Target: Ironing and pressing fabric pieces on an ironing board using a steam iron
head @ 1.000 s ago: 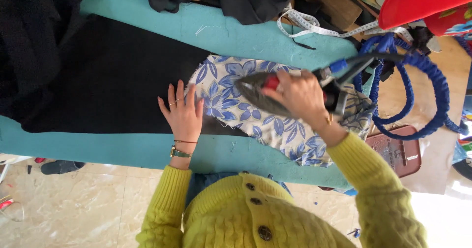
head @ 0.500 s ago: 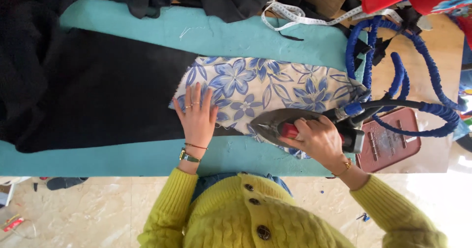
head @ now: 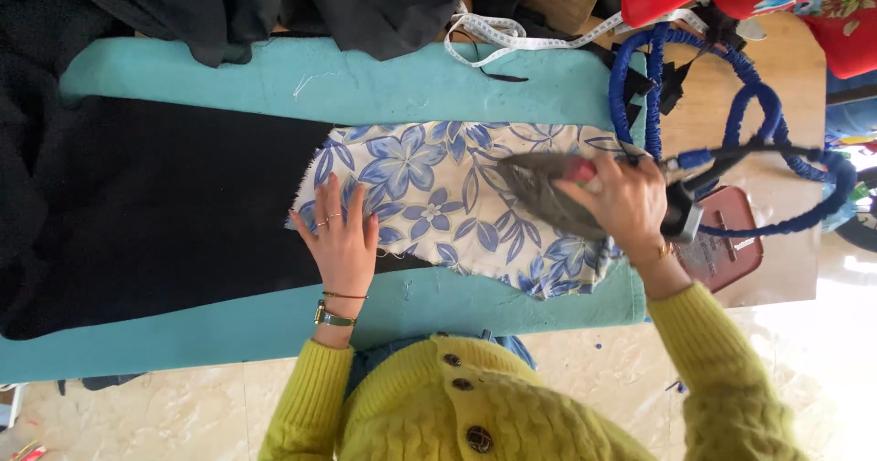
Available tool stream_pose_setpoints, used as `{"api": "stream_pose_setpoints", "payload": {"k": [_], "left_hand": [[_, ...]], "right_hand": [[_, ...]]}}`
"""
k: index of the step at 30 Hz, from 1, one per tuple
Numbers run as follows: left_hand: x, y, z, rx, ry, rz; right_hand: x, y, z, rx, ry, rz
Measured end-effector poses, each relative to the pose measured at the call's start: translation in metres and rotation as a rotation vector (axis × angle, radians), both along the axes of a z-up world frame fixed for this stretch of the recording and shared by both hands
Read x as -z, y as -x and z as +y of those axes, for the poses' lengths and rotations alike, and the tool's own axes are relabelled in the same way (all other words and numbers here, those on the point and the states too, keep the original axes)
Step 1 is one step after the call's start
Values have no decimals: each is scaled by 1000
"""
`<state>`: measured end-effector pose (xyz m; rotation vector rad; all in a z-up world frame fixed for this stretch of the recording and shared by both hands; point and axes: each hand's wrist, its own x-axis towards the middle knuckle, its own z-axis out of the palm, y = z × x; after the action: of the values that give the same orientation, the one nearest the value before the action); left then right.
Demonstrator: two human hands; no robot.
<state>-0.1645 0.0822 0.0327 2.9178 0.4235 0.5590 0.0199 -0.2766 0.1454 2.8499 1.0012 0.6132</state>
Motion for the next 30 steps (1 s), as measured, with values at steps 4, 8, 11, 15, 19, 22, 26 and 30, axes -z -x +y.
{"api": "stream_pose_setpoints", "payload": {"k": [4, 8, 11, 15, 19, 22, 26, 30], "left_hand": [[0, 0, 2, -4, -16, 14], [2, 4, 9, -47, -53, -4], [6, 7, 15, -68, -86, -10], [3, 10, 22, -105, -108, 2], [5, 11, 32, -148, -116, 5], [5, 13, 36, -169, -113, 12], [2, 14, 39, -185, -114, 19], [4, 13, 39, -192, -103, -6]], "right_hand": [[5, -34, 7, -55, -7, -61], [15, -58, 5, -129, -4, -71], [10, -59, 8, -174, -8, -38], [12, -37, 18, -253, -23, 17], [19, -6, 50, -253, -23, 27], [15, 9, 84, -233, -70, 59], [2, 9, 134, -214, -92, 6], [-3, -2, 170, -272, -91, -78]]}}
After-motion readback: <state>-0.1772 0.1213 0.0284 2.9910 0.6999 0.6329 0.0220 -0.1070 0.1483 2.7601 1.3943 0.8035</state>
